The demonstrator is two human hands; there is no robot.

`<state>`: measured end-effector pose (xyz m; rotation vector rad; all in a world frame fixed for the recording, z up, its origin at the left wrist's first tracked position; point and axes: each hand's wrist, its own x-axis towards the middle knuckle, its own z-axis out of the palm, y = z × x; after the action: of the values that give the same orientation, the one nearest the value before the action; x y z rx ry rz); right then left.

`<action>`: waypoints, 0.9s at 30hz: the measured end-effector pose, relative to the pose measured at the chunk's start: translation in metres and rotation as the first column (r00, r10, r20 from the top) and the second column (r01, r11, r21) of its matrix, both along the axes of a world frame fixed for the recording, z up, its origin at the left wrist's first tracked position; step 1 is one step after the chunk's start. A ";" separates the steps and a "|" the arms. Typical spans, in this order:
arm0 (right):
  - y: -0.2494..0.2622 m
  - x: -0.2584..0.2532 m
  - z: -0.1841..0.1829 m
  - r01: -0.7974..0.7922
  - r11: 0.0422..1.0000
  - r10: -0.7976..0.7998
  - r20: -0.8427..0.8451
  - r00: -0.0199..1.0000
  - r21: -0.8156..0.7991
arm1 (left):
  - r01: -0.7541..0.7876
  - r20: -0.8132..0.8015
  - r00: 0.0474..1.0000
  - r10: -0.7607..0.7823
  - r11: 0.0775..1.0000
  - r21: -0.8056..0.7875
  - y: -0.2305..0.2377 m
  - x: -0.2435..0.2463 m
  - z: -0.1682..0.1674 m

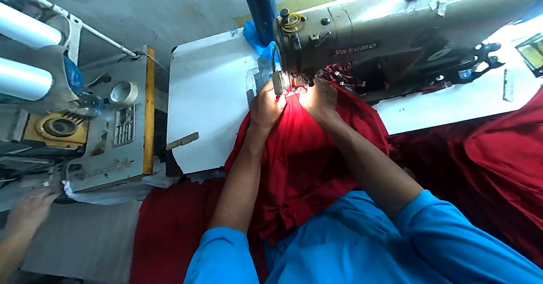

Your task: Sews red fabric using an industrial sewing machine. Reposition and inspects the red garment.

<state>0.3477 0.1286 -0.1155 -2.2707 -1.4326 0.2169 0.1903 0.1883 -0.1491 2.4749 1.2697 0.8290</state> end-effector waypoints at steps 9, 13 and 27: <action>0.000 0.000 -0.001 0.007 1.000 -0.007 0.010 1.000 -0.011 | 0.259 -0.012 0.966 -0.259 0.966 -0.005 0.009 -0.028 0.006; 0.001 -0.001 -0.002 0.014 1.000 -0.013 0.024 1.000 -0.026 | 0.298 -0.080 0.953 -0.294 0.953 0.047 0.006 -0.032 0.007; -0.053 0.021 -0.017 -0.386 0.848 0.380 0.091 0.921 0.362 | 0.304 -0.113 0.951 -0.287 0.933 0.191 -0.001 -0.031 -0.005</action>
<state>0.3686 0.0758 -0.1324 -1.6714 -1.7587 0.0374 0.1592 0.1878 -0.1542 2.7984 0.8354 0.8216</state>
